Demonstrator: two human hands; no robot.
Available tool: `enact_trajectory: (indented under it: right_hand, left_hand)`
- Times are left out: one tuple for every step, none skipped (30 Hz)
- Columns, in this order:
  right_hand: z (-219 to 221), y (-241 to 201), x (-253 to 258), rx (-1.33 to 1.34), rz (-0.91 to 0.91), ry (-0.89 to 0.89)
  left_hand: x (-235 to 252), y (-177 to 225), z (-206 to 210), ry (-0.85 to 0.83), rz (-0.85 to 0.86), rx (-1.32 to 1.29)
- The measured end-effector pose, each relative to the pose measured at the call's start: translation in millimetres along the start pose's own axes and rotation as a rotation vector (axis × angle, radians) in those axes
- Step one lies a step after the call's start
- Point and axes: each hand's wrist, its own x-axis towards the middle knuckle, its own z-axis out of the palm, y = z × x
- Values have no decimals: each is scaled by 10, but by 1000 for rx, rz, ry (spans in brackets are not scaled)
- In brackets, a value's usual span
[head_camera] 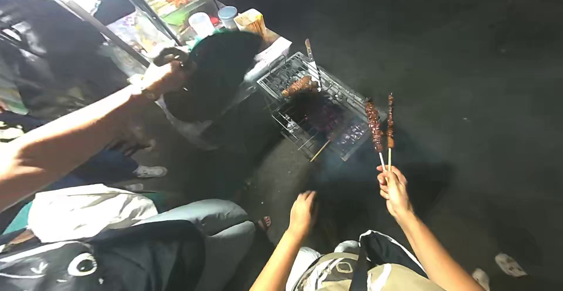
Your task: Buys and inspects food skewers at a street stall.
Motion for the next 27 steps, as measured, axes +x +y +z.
enact_trajectory:
  right_hand:
    - [-123,-3,-33,-40,-26,16]
    - [-234,4,-82,-72,-49,30]
    - [-325,9,-142,-92,-59,43]
    - [-391,7,-209,-92,-56,55]
    - [-441,1,-274,-82,-44,63]
    - [-483,-1,-329,-59,-24,71]
    - [-517,1,-378,-23,4,83]
    - [-543,12,-419,17,32,101]
    - [-566,29,-457,51,56,120]
    - [-583,50,-490,74,71,139]
    - [-593,76,-518,89,77,160]
    - [-603,106,-550,94,83,179]
    - [-611,132,-585,90,91,198]
    - [-614,150,-609,82,97,215]
    - [-610,168,-618,77,101,221]
    - [-599,184,-627,76,106,226]
    - [-583,192,-634,78,112,234]
    - [-563,193,-642,82,118,240]
    - [-539,194,-647,86,121,247]
    - [-511,197,-651,91,118,254]
    - [-479,200,-653,99,112,265]
    - [-447,210,-658,108,108,276]
    - [-421,220,-665,113,107,284]
    - [-400,224,-671,116,109,287]
    - [-381,226,-676,114,112,289]
    - [-363,227,-678,111,121,291]
    - [-346,232,-677,110,131,294]
  left_hand:
    - [239,128,-68,19,14,31]
    - [457,242,-131,23,0,56]
    - [661,336,-185,14,-46,80]
    - [854,412,-238,-16,-112,120]
    - [1036,441,-270,-29,-164,161]
    - [1203,437,-287,-40,-201,201]
    - [1341,424,-303,-65,-229,232]
    - [1446,404,-318,-101,-239,261]
    - [1519,381,-331,-140,-231,285]
    - [1568,352,-337,-162,-213,287]
    - [1598,326,-346,-167,-189,265]
    - [1611,309,-354,-169,-170,238]
    - [1604,300,-357,-179,-160,214]
    - [1599,296,-367,-187,-147,191]
    - [1606,280,-379,-171,-124,166]
    - [1611,251,-387,-156,-93,136]
    - [1612,236,-396,-159,-74,99]
    - [1615,228,-406,-181,-67,62]
    - [1620,213,-408,-201,-72,20]
    - [1632,206,-411,-225,-87,-20]
    - [1644,201,-412,-245,-102,-51]
    - [1662,181,-395,-258,-112,-55]
    - [1682,156,-377,-275,-114,-59]
    - [1708,110,-355,-288,-89,-62]
    - [1740,69,-346,-294,-54,-51]
    - [1780,28,-346,-304,-37,-44]
    - [1809,-15,-355,-310,-11,-60]
